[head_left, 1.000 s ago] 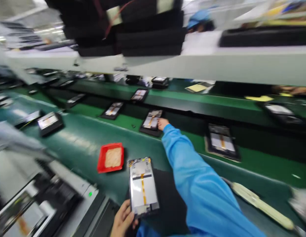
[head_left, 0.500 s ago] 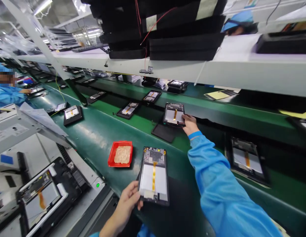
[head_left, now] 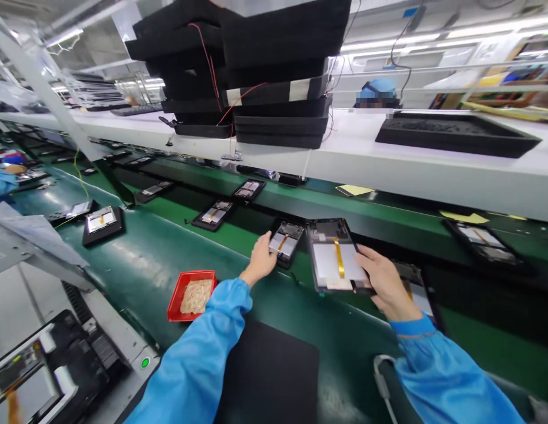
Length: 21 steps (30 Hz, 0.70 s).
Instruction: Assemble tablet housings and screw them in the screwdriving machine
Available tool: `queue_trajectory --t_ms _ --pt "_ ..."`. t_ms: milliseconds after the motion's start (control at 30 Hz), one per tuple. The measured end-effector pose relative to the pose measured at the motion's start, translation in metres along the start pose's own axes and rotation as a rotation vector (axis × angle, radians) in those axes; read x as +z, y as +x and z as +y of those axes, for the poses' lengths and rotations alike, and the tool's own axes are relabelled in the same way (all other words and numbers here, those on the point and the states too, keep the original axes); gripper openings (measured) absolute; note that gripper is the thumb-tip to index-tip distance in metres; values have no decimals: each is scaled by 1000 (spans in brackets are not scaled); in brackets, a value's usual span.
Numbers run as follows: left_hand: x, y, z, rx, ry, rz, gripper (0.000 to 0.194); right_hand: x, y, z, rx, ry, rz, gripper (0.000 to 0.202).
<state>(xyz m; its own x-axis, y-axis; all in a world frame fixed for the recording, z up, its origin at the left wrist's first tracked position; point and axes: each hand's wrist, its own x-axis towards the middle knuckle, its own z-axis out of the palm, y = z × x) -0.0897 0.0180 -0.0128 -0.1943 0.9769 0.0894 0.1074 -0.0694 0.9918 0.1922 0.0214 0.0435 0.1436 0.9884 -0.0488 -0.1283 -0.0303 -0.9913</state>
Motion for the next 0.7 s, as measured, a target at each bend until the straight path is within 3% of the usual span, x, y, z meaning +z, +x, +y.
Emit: queue_trajectory --t_ms 100,167,233,300,367,467,567,700 --pt "3 -60 4 141 -72 -285 72 0 -51 5 172 5 -121 51" --pt "-9 -112 6 11 -256 -548 49 3 -87 13 246 24 -212 56" --pt "-33 -165 8 -234 -412 -685 26 7 -121 26 293 50 -288 57" --pt "-63 -212 7 -376 -480 -629 26 12 -150 46 318 65 -337 55" --pt "-91 -250 4 -423 -501 -525 28 21 -174 72 330 70 -379 53" --pt "-114 -289 -6 -474 -600 -361 27 39 -197 112 316 52 -427 50" --pt "-112 -310 -16 -575 -760 -199 21 54 -211 136 191 -105 -445 40" --pt "-89 -316 -18 -652 -933 62 17 62 -232 127 -341 -562 -358 33"
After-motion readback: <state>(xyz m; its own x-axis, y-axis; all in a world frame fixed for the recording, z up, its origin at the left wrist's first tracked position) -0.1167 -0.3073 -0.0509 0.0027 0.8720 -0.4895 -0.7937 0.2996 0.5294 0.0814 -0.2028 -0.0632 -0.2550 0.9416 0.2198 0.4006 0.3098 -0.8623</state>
